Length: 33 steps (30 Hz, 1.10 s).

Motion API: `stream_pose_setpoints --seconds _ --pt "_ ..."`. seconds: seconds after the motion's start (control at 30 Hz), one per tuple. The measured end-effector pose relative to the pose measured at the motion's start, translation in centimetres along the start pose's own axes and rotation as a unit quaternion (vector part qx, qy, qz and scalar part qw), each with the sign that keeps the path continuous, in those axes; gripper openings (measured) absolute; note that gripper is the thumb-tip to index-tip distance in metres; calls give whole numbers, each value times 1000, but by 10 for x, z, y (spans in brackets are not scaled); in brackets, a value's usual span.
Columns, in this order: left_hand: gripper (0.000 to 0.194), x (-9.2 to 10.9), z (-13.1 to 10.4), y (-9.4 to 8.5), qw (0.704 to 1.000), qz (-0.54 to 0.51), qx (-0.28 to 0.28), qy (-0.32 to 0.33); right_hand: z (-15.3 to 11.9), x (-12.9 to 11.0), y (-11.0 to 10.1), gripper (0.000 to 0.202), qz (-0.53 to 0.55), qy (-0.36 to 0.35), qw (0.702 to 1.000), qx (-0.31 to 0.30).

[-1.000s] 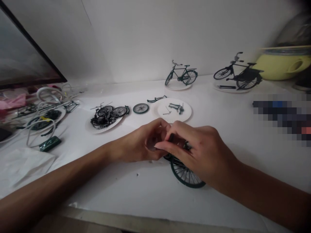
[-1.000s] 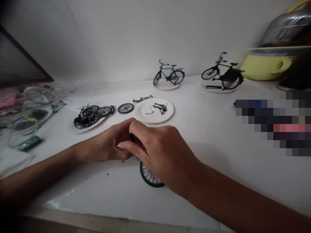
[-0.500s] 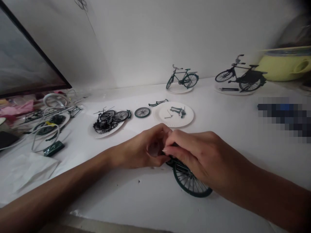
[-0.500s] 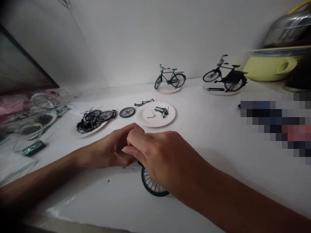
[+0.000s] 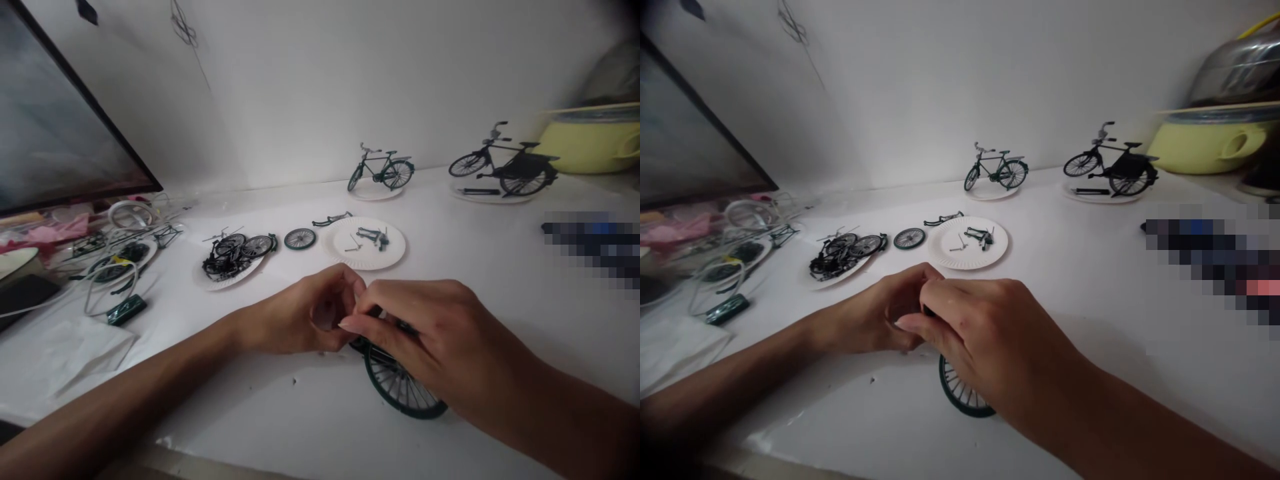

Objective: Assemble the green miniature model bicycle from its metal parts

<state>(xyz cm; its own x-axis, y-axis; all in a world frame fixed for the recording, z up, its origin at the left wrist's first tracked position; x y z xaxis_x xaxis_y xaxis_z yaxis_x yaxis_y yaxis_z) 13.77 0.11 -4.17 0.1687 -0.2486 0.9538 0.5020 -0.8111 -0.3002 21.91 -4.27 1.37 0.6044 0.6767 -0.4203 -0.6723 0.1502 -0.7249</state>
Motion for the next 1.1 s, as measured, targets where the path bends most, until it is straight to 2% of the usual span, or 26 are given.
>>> stream_pose_setpoints --seconds 0.17,0.33,0.57,0.77,0.87,0.97,1.03,1.1 --pt "29 3 -1 -1 1000 20 17 10 1 4 3 37 -21 19 999 24" --pt "25 2 -1 -1 999 32 26 -2 -3 16 4 32 27 70 997 0" --pt "24 3 -3 -5 996 82 36 -1 1 10 -13 25 33 25 999 15" --pt "28 7 -5 -4 999 10 26 21 4 8 -32 24 -33 -7 999 41" --pt "31 5 -4 -15 999 -22 41 28 4 11 -51 29 -68 10 994 84" --pt "25 1 -3 -28 995 -81 58 31 4 17 -68 34 -89 36 989 116" --pt "21 -4 -2 -35 991 -115 71 18 5 22 -68 34 -68 38 993 93" --pt "19 -10 -3 -41 987 -130 92 -6 6 27 -58 27 -34 33 998 40"
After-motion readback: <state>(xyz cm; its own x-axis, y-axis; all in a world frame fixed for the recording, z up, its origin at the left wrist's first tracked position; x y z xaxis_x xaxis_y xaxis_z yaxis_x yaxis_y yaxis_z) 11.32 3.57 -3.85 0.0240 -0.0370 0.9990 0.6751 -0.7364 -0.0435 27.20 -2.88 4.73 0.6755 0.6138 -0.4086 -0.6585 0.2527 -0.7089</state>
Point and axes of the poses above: each hand's wrist, its own z-axis towards the middle knuckle, its own y-axis out of the palm, x = y × z, the point moved 9 cm from there along z, towards the middle knuckle, and after that the axes turned 1 degree about -z, right-handed, at the moved point
